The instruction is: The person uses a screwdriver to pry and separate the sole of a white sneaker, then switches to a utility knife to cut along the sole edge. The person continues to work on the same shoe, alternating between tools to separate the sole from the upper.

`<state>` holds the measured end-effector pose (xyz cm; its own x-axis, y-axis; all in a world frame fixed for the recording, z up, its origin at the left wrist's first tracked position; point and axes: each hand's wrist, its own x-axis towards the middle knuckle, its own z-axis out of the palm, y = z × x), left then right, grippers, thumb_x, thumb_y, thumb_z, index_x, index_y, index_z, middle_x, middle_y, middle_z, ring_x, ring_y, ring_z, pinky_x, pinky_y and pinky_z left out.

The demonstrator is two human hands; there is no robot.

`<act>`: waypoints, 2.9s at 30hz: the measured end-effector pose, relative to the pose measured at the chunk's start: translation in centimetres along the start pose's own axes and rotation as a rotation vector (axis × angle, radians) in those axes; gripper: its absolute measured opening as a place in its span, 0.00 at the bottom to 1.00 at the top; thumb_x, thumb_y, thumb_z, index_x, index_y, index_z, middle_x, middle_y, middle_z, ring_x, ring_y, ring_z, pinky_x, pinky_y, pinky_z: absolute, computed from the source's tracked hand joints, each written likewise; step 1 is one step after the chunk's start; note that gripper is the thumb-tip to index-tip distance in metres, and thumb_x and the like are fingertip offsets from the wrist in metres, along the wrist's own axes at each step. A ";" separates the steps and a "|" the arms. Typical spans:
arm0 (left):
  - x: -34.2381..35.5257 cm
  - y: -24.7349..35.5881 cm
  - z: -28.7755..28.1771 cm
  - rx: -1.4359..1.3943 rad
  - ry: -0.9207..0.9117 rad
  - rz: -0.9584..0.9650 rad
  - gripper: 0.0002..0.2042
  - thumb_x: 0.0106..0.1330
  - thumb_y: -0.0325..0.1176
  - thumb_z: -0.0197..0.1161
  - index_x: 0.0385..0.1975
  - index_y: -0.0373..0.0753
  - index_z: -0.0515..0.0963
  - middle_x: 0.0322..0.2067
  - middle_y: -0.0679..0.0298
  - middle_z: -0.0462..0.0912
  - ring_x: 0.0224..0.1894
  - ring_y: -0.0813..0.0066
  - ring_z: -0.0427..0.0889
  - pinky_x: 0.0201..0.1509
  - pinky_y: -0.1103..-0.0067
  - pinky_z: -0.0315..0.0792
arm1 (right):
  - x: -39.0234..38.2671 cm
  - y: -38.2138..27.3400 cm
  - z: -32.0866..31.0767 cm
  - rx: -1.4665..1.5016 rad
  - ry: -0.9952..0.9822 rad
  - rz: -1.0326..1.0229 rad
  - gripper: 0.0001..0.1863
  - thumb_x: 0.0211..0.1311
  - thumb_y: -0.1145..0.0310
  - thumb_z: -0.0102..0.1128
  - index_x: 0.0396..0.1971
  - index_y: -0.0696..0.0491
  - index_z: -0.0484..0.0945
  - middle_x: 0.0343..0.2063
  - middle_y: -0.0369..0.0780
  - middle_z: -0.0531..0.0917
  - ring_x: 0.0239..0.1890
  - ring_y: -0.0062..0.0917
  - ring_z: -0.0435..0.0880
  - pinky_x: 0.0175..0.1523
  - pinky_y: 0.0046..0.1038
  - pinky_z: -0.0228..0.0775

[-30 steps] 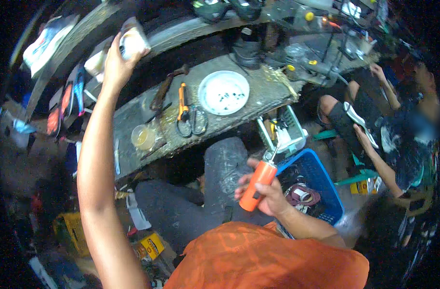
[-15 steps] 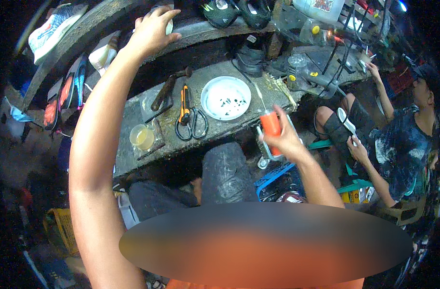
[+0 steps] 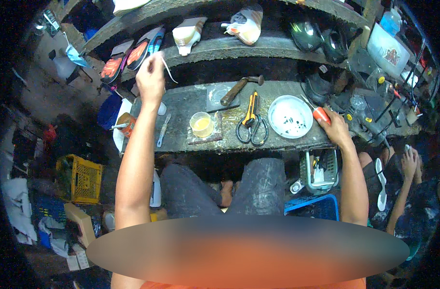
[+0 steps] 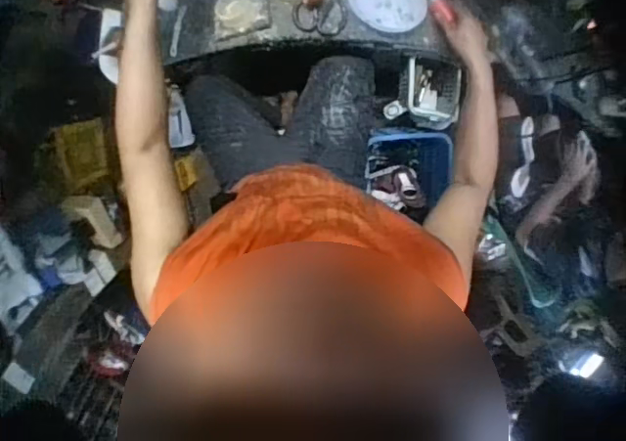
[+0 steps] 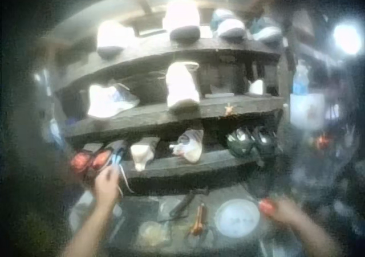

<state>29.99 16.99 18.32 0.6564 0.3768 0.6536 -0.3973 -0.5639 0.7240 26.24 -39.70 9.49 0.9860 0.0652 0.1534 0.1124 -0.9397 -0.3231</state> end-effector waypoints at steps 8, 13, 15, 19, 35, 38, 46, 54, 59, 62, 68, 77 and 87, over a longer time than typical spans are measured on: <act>7.1 -0.6 7.7 0.322 -0.147 -0.128 0.50 0.51 0.53 0.83 0.67 0.25 0.68 0.57 0.37 0.82 0.61 0.42 0.82 0.67 0.60 0.75 | -2.6 -9.9 0.1 0.340 0.542 -0.224 0.16 0.69 0.72 0.68 0.54 0.58 0.84 0.49 0.43 0.87 0.52 0.29 0.85 0.60 0.31 0.76; 3.9 1.0 0.4 0.161 0.188 0.169 0.29 0.60 0.49 0.78 0.52 0.31 0.83 0.47 0.48 0.89 0.50 0.56 0.88 0.59 0.66 0.79 | -5.0 -16.2 1.3 0.476 0.194 -0.293 0.13 0.64 0.73 0.70 0.48 0.56 0.85 0.41 0.45 0.89 0.43 0.36 0.89 0.51 0.35 0.80; 0.7 2.7 -5.3 -0.253 0.203 0.219 0.22 0.64 0.32 0.76 0.54 0.29 0.80 0.49 0.56 0.87 0.50 0.71 0.86 0.54 0.73 0.81 | -5.3 -17.6 2.1 0.363 0.126 -0.377 0.11 0.64 0.71 0.69 0.45 0.57 0.86 0.37 0.47 0.89 0.40 0.40 0.89 0.49 0.37 0.81; -8.6 6.8 -15.9 -0.874 0.297 -0.282 0.24 0.76 0.41 0.62 0.68 0.41 0.70 0.59 0.60 0.81 0.61 0.62 0.82 0.64 0.61 0.78 | -3.2 -19.6 4.5 0.156 0.068 -0.351 0.14 0.61 0.76 0.65 0.48 0.55 0.86 0.50 0.48 0.86 0.50 0.42 0.86 0.57 0.40 0.78; -32.4 5.8 -5.2 -0.781 -0.166 -0.980 0.24 0.82 0.39 0.55 0.73 0.47 0.58 0.54 0.56 0.78 0.54 0.70 0.80 0.61 0.72 0.75 | -14.5 -17.3 -4.9 1.705 0.080 -0.135 0.20 0.81 0.61 0.53 0.66 0.51 0.72 0.59 0.47 0.82 0.31 0.24 0.84 0.31 0.28 0.80; -32.9 6.6 -4.2 -0.742 -0.229 -0.929 0.27 0.80 0.39 0.59 0.73 0.45 0.57 0.52 0.56 0.78 0.53 0.72 0.79 0.61 0.73 0.74 | -20.0 -18.9 -4.2 1.795 -0.073 0.082 0.07 0.79 0.62 0.54 0.47 0.49 0.73 0.45 0.39 0.83 0.24 0.20 0.79 0.26 0.26 0.74; -33.7 6.4 -2.7 -0.646 -0.310 -0.854 0.31 0.75 0.34 0.66 0.73 0.43 0.57 0.51 0.55 0.79 0.52 0.72 0.80 0.56 0.74 0.77 | -20.4 -18.7 -2.0 2.063 -0.006 0.154 0.22 0.63 0.68 0.59 0.57 0.55 0.75 0.50 0.43 0.79 0.30 0.24 0.76 0.35 0.28 0.72; -35.5 5.3 1.4 -0.815 -0.197 -1.142 0.30 0.76 0.34 0.65 0.72 0.44 0.57 0.51 0.56 0.79 0.51 0.72 0.80 0.55 0.74 0.77 | -15.9 -16.7 4.8 1.419 0.395 0.164 0.21 0.72 0.72 0.63 0.62 0.54 0.70 0.54 0.44 0.85 0.38 0.22 0.84 0.39 0.25 0.81; -35.6 5.1 1.1 -0.778 -0.196 -1.152 0.29 0.77 0.36 0.64 0.72 0.44 0.58 0.52 0.55 0.80 0.52 0.71 0.80 0.56 0.74 0.76 | -13.6 -17.0 9.4 0.825 0.449 -0.184 0.11 0.70 0.74 0.66 0.49 0.61 0.82 0.52 0.47 0.86 0.53 0.30 0.86 0.56 0.30 0.80; -35.3 4.9 0.2 -0.733 -0.227 -1.210 0.28 0.78 0.38 0.62 0.72 0.44 0.58 0.53 0.53 0.80 0.53 0.70 0.80 0.56 0.73 0.76 | -12.8 -16.8 10.9 0.780 0.489 -0.190 0.11 0.64 0.75 0.69 0.45 0.60 0.83 0.48 0.48 0.85 0.53 0.35 0.84 0.61 0.34 0.75; -35.4 4.8 0.3 -0.713 -0.274 -1.189 0.28 0.78 0.38 0.63 0.72 0.44 0.58 0.53 0.52 0.80 0.52 0.70 0.81 0.56 0.73 0.76 | -12.7 -17.6 10.7 0.869 0.590 -0.084 0.10 0.65 0.74 0.68 0.44 0.58 0.81 0.46 0.45 0.80 0.48 0.33 0.81 0.56 0.33 0.74; -35.5 5.1 0.9 -0.832 -0.198 -1.274 0.28 0.78 0.40 0.63 0.71 0.46 0.58 0.52 0.55 0.79 0.52 0.71 0.80 0.58 0.74 0.75 | -13.3 -15.1 12.0 0.571 0.495 -0.161 0.17 0.64 0.71 0.70 0.51 0.60 0.83 0.47 0.49 0.85 0.50 0.40 0.86 0.58 0.37 0.77; -36.1 6.4 0.4 -0.533 -0.418 -0.819 0.38 0.77 0.37 0.63 0.78 0.41 0.46 0.55 0.50 0.78 0.57 0.67 0.78 0.63 0.71 0.72 | -19.2 -18.0 8.4 1.584 0.142 0.139 0.24 0.81 0.63 0.47 0.67 0.62 0.68 0.58 0.55 0.81 0.52 0.41 0.88 0.54 0.40 0.86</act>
<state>4.03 -0.56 -0.76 0.9790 0.1562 -0.1313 0.1024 0.1805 0.9782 6.34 -21.19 4.56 0.9903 -0.1023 0.0939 0.1244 0.3524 -0.9276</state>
